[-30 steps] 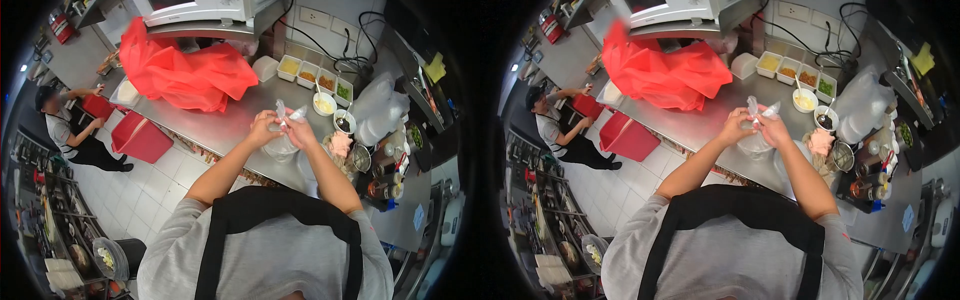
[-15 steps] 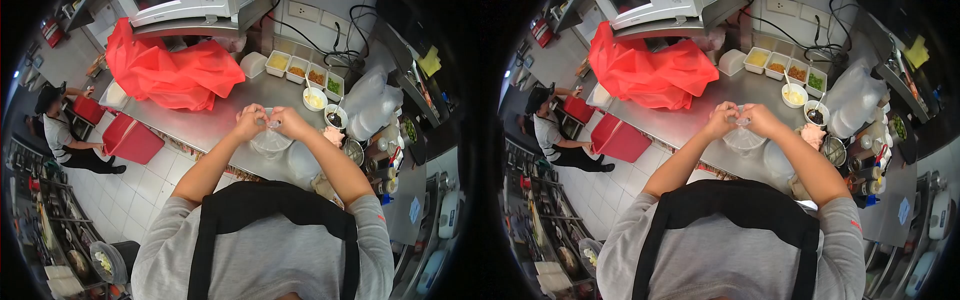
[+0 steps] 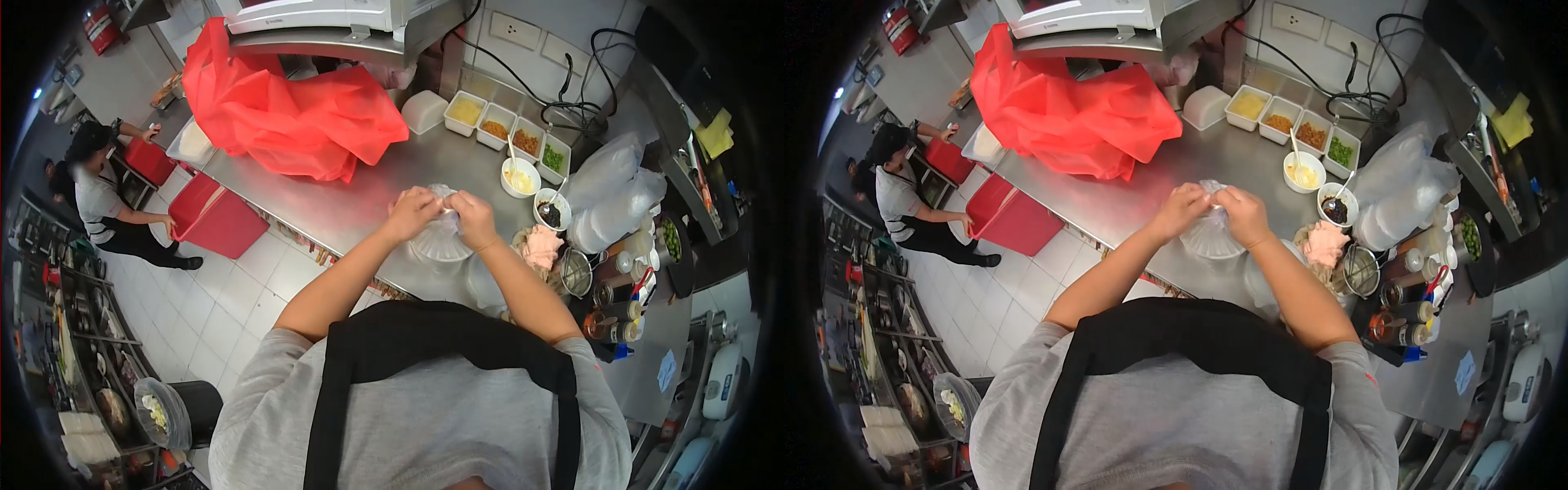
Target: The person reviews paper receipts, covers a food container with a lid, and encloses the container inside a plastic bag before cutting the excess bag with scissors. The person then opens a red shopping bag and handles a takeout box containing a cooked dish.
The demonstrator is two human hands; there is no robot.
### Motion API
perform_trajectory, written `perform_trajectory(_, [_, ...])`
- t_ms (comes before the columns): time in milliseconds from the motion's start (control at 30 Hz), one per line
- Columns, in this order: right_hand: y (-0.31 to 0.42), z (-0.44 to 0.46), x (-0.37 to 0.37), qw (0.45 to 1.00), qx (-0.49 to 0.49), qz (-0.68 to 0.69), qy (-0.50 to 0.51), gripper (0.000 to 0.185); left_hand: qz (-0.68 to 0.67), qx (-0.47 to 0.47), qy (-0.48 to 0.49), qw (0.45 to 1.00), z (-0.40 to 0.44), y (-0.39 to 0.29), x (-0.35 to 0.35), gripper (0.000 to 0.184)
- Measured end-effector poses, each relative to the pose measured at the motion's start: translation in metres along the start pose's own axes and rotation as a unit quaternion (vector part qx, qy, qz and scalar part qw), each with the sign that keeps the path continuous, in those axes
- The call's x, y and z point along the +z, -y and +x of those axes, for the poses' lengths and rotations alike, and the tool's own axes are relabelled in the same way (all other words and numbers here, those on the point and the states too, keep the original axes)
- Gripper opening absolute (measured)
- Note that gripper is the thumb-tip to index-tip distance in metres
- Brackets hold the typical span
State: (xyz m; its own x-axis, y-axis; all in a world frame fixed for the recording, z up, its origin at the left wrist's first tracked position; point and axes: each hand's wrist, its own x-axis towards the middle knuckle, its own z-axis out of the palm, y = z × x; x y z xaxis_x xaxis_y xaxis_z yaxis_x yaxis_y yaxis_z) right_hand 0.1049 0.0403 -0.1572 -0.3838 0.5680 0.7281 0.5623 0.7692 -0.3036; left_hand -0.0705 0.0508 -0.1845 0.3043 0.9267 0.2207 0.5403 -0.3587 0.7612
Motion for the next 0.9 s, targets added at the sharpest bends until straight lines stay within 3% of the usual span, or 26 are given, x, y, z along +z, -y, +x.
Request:
perform_trajectory(33, [-0.001,0.0,-0.001,1.0,-0.012,0.005,0.002,0.016,-0.024,0.006,-0.001,1.0,0.004,0.005,0.002,0.025])
perform_trajectory(133, [0.004,-0.002,-0.006,1.0,-0.026,0.012,0.002,0.025,-0.281,-0.034,0.077,0.956,0.013,0.009,0.005,0.023])
perform_trajectory(167, [0.005,-0.001,-0.007,1.0,-0.029,0.011,0.0,0.028,-0.363,-0.1,0.099,0.921,0.01,-0.013,-0.003,0.02])
perform_trajectory(267, [0.004,-0.006,-0.013,0.999,-0.007,0.043,0.033,0.032,-0.443,-0.063,0.026,0.894,0.008,-0.026,0.0,0.017])
perform_trajectory(467, [0.024,-0.007,-0.008,0.968,0.129,0.194,-0.094,0.03,-0.47,-0.049,-0.03,0.881,0.009,-0.039,-0.001,0.013])
perform_trajectory(567, [0.032,-0.009,-0.008,0.962,0.204,0.173,-0.062,0.014,-0.448,-0.026,-0.044,0.893,0.012,-0.032,0.002,0.014])
perform_trajectory(667, [0.038,-0.009,-0.013,0.985,0.155,0.063,-0.031,0.019,-0.449,-0.024,-0.033,0.893,0.009,-0.028,0.0,0.014])
perform_trajectory(767, [0.04,-0.006,-0.013,0.994,0.099,0.038,-0.042,0.011,-0.456,-0.032,-0.061,0.887,0.006,-0.032,0.002,0.015])
perform_trajectory(900, [0.031,-0.011,-0.017,0.987,0.158,0.009,-0.014,0.011,-0.488,-0.04,-0.092,0.867,0.002,-0.037,-0.001,0.016])
